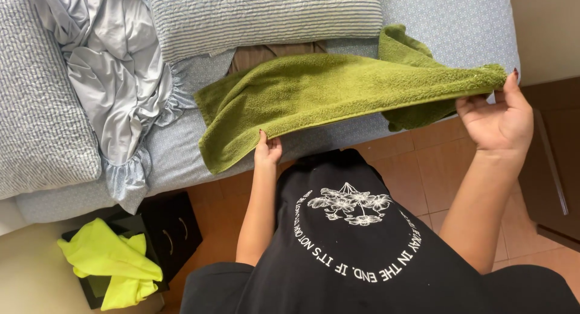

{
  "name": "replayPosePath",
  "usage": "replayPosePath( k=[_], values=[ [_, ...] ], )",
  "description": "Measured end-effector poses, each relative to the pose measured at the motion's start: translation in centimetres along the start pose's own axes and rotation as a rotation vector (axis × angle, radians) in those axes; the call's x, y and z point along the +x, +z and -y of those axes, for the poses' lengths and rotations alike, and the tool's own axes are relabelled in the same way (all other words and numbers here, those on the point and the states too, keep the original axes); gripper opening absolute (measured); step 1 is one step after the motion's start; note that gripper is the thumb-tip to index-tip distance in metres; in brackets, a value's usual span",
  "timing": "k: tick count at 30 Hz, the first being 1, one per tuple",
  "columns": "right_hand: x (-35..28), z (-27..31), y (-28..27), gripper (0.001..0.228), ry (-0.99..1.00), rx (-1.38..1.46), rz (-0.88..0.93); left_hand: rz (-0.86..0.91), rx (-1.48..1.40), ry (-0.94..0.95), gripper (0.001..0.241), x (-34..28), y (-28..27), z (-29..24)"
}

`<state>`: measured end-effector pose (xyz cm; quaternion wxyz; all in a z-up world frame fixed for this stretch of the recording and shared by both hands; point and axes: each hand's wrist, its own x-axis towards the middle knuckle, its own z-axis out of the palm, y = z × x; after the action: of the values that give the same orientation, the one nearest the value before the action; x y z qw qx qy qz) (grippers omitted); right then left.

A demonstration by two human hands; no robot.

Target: The person folds a green towel on a bed by hand, smoothing and aligning the edges, then places the folded towel into a wooden closet shelf.

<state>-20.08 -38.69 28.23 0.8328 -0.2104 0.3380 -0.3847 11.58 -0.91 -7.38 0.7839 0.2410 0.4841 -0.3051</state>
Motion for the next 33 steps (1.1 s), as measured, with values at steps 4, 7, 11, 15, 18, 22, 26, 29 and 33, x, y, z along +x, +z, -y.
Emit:
replayPosePath(
  k=[4, 7, 11, 15, 18, 22, 26, 29, 33],
  values=[
    [2.5, -0.5, -4.2, 0.034, 0.033, 0.137, -0.098, -0.042, 0.126, 0.072, 0.025, 0.1, -2.1, -0.9],
    [5.1, -2.0, -9.6, 0.033, 0.018, 0.150, -0.128, -0.051, 0.198, 0.129, 0.026, 0.5, -3.4, -1.9],
    [5.4, -4.1, -11.3, 0.034, 0.036, 0.099, -0.293, -0.073, 0.179, 0.151, 0.027, 0.0, -2.6, -2.1],
    [4.0, -4.5, -10.4, 0.036, 0.063, 0.069, -0.362, -0.108, 0.206, 0.145, 0.024, -0.4, -2.9, -2.0],
    [4.5, -3.9, -11.4, 0.036, 0.091, 0.029, -0.375, -0.093, 0.178, 0.071, 0.020, 0.4, -3.4, -2.7],
    [7.6, -2.9, -12.2, 0.038, 0.149, -0.022, -0.284, -0.213, 0.028, 0.100, 0.045, -0.4, -2.0, -5.3],
    [11.0, -1.2, -9.4, 0.029, 0.214, -0.049, -0.278, -0.061, 0.093, 0.269, 0.043, -10.2, 5.8, -8.5],
    [18.2, 1.6, -10.6, 0.025, 0.151, -0.102, -0.225, 0.284, 0.238, 0.436, 0.040, -5.9, 9.3, -13.9],
    [20.7, 11.2, -5.5, 0.024, -0.042, -0.239, -0.041, 0.521, 0.391, 0.721, 0.039, -16.5, 21.9, -15.0]
  ],
)
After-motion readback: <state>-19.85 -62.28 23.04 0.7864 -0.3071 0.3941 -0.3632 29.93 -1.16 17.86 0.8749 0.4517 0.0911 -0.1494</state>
